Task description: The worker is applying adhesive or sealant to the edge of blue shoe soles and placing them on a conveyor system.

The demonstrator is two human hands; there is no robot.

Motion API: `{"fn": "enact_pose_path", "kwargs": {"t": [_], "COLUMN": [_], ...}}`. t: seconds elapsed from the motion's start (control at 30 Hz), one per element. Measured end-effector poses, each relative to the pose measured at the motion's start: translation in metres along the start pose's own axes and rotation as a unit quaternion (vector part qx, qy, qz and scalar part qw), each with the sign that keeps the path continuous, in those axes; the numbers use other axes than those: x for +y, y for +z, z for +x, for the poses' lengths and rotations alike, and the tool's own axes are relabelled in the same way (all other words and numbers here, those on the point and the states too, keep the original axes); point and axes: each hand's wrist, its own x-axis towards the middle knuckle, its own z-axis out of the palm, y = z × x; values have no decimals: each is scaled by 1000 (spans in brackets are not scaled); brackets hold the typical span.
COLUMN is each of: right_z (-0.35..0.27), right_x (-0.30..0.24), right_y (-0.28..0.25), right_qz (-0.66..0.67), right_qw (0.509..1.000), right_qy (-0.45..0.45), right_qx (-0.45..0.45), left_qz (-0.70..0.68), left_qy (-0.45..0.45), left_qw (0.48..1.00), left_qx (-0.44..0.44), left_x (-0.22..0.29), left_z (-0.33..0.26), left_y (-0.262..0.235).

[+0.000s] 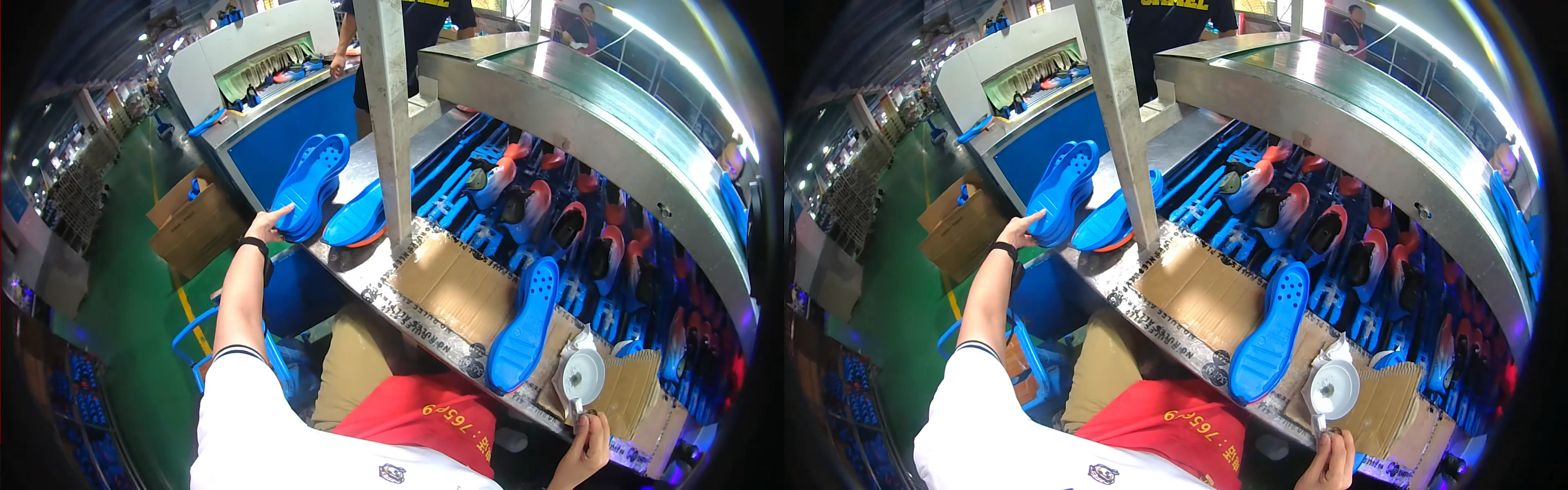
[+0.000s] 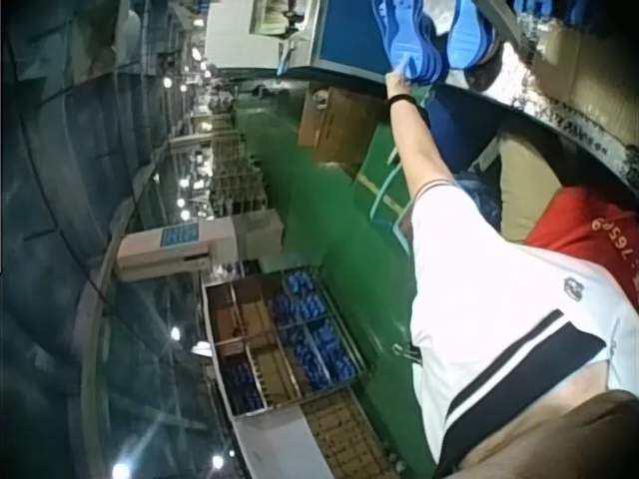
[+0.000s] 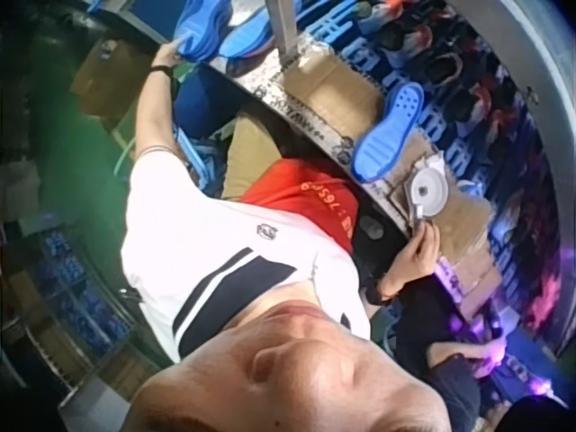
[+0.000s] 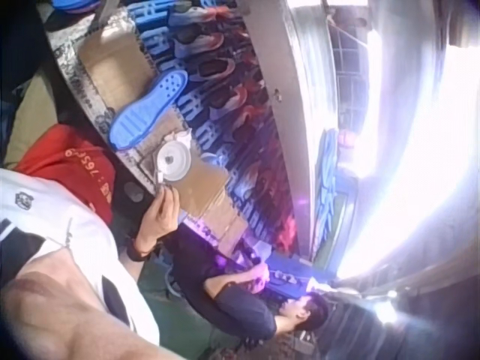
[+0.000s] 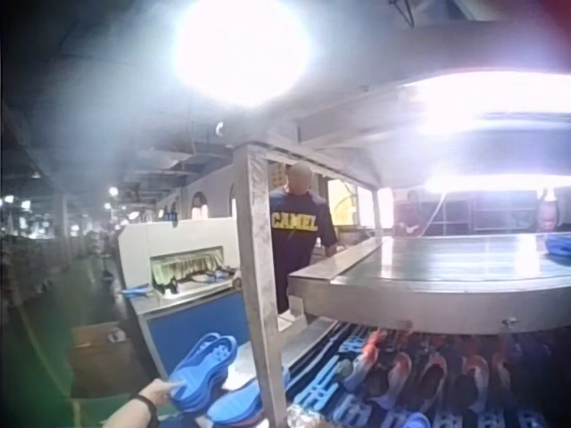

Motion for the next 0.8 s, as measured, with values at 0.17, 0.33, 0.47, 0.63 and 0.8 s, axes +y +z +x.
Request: {"fn": "enact_pose_path", "kwargs": {"t": [0.17, 0.33, 0.47, 0.63, 0.8], "right_z": [-4, -1, -12, -8, -8], "right_x": [-2, -1, 14, 12, 28], "right_y": [-2, -4, 2, 8, 18], "right_qz": [-23, -11, 23, 59, 54], "right_qw": [1000, 1000, 999, 995, 998], "right_qy": [-3, -9, 35, 80, 44], "right_qx": [7, 14, 8, -7, 6], "left_qz": [-20, -61, -231, -275, -231], "left_qy": [-99, -82, 46, 157, 163], "left_qw": [995, 993, 963, 937, 945], "left_qx": [25, -65, -131, -150, -168], "left_x": [0, 8, -5, -35, -62], "left_z": [0, 9, 1, -39, -131], "left_y": [23, 15, 28, -5, -40]}}
